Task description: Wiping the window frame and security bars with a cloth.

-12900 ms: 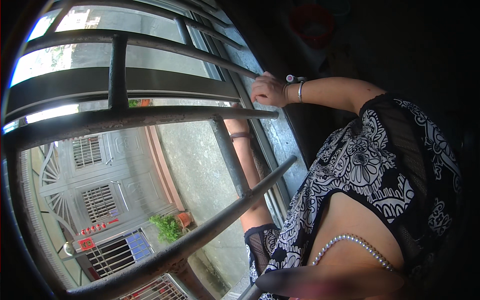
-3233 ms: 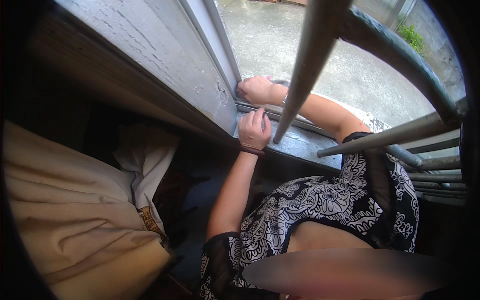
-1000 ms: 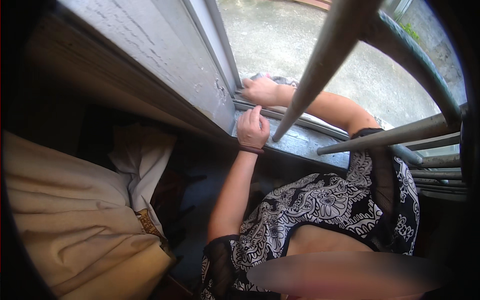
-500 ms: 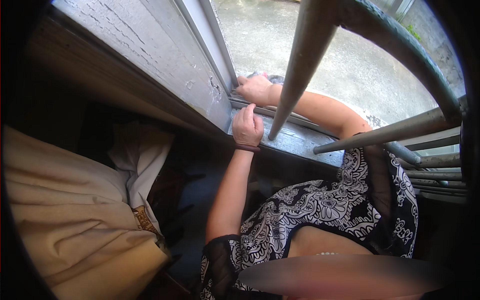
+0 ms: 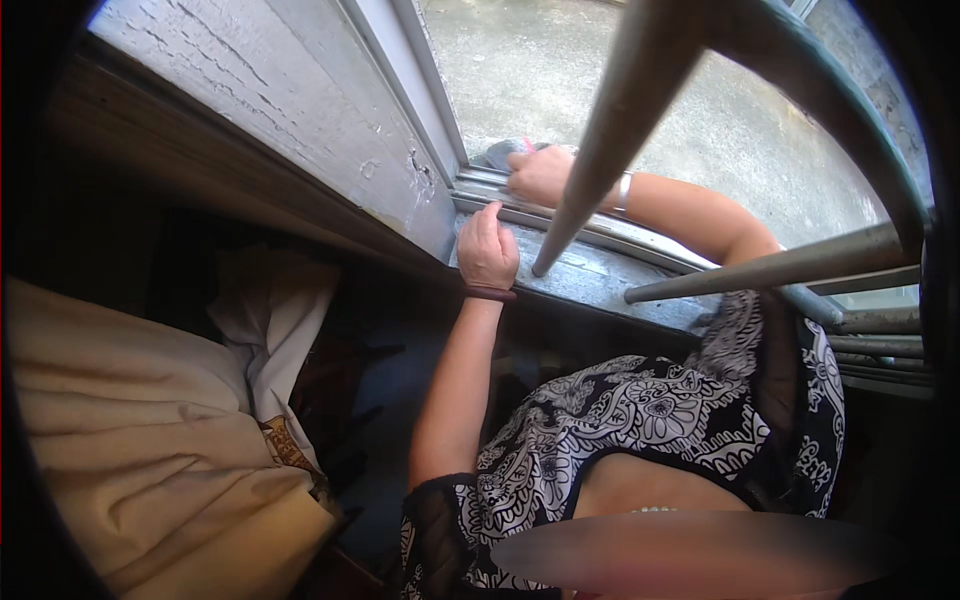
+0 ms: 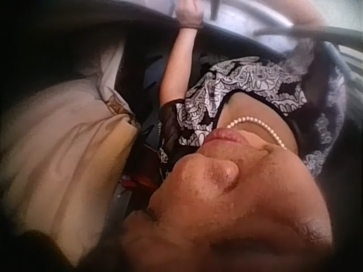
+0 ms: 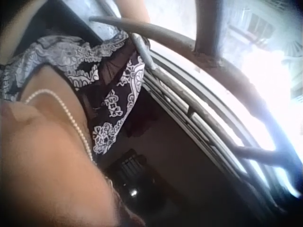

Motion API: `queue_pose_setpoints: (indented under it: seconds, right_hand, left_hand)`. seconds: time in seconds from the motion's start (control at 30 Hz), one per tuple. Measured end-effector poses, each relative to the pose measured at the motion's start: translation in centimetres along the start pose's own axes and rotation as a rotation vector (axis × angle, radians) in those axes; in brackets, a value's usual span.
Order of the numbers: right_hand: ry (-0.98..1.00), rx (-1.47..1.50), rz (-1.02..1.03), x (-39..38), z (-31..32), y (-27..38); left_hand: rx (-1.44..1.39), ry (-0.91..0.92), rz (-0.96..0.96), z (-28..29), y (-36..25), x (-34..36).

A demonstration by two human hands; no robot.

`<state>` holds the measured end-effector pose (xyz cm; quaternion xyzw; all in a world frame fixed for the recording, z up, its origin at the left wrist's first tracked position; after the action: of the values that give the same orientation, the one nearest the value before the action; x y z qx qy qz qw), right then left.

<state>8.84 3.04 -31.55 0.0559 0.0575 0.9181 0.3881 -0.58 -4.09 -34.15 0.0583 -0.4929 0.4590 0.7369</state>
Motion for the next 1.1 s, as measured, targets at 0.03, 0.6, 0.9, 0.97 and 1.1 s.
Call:
queue_pose_setpoints:
  seconds: [0.03, 0.6, 0.9, 0.97, 1.1]
  right_hand:
    - [0.028, 0.040, -0.038, -1.0, 0.3, -0.5]
    - [0.088, -0.112, 0.075, 2.4, -0.2, -1.3]
    - [-0.108, 0.098, 0.019, 3.4, -2.8, -3.0]
    - [-0.210, 0.135, 0.074, -0.8, -1.7, -5.0]
    - [-0.112, 0.196, -0.271, -5.0, -3.6, -6.9]
  left_hand:
    - [-0.013, 0.005, -0.005, -0.2, -0.4, 0.3]
    - [-0.046, 0.017, -0.011, -0.4, 0.6, 1.3]
    - [-0.007, 0.064, 0.015, -2.4, 3.1, 0.3]
    - [-0.055, 0.092, -0.010, -4.1, 2.4, 1.4]
    - [-0.030, 0.143, 0.025, -5.3, 3.7, 0.5]
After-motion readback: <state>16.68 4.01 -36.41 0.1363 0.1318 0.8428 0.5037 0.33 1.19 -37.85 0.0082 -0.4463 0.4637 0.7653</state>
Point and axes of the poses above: each hand's wrist, its own x-axis towards the middle knuckle, its own z-axis out of the back of the hand, y = z × x, the point moved 9 cm from there along x, towards the middle knuckle, and after that the axes turned 11 degrees about x, right-handed, at the moved point
